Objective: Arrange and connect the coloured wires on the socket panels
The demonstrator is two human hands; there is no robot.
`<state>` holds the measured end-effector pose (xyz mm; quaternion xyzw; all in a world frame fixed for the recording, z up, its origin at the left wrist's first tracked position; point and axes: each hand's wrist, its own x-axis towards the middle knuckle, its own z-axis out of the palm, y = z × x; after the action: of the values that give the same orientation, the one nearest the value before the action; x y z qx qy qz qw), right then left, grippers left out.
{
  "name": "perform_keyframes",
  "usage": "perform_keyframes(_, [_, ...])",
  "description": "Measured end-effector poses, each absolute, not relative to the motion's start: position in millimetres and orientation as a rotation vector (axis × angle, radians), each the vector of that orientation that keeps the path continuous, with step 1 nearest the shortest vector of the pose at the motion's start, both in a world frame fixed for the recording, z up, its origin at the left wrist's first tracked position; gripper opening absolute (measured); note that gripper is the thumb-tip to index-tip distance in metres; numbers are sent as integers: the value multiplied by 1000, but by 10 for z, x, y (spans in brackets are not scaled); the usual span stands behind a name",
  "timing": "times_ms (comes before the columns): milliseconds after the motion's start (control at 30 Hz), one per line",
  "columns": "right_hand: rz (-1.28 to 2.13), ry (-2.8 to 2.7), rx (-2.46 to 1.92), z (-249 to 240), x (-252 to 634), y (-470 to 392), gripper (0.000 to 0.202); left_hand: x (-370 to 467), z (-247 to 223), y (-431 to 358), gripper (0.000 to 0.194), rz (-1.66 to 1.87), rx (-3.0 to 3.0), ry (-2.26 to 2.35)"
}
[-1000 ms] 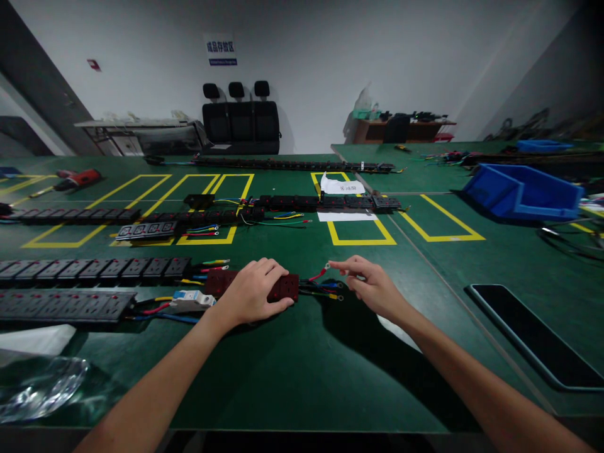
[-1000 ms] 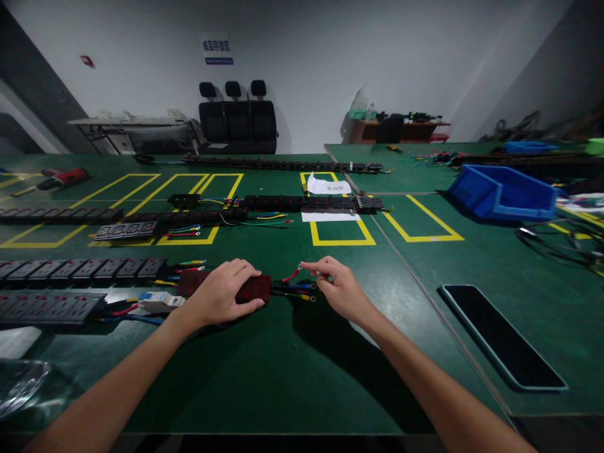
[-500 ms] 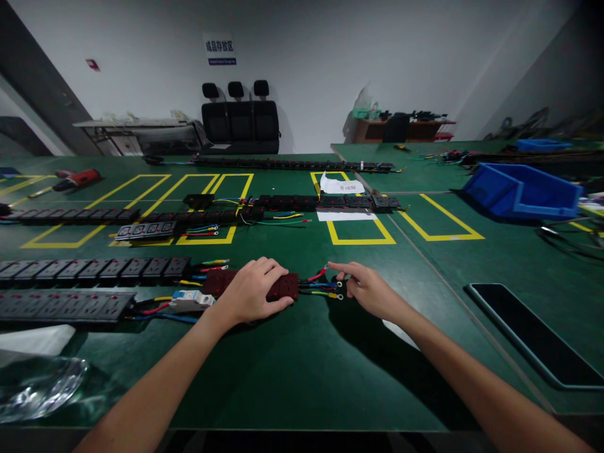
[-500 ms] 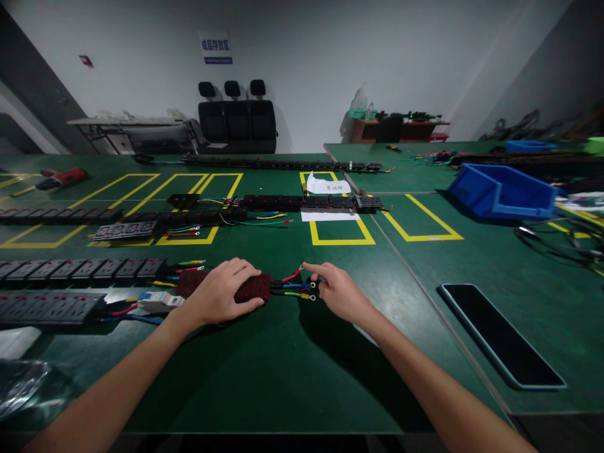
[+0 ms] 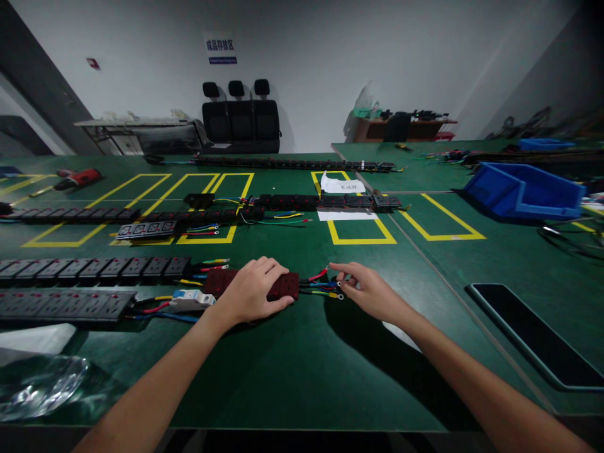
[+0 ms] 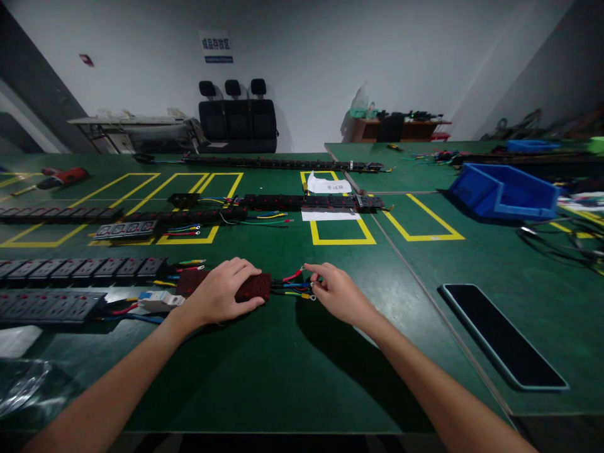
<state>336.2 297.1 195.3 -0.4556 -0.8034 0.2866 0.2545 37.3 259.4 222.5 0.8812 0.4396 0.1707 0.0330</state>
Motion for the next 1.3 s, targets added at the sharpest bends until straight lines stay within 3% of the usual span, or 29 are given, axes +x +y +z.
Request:
perform_keyframes(133, [795,-2169,-1241,1969,3361,2959,40,377,2221,2594,46,532,2709,1351])
perform_keyframes(667, [948,-2162,-1253,1956,3396,2964,57,379,2222,2590,46,529,2707,1363])
perform_keyframes(833, [775,-2254,-1344,2028,3382,2940,50,383,2224,2591,46,533,2705,1359])
perform_keyframes(1300, [948,-2080,-1348,2045,3322,2896,49,376,2210,2591,47,522,2709,1360])
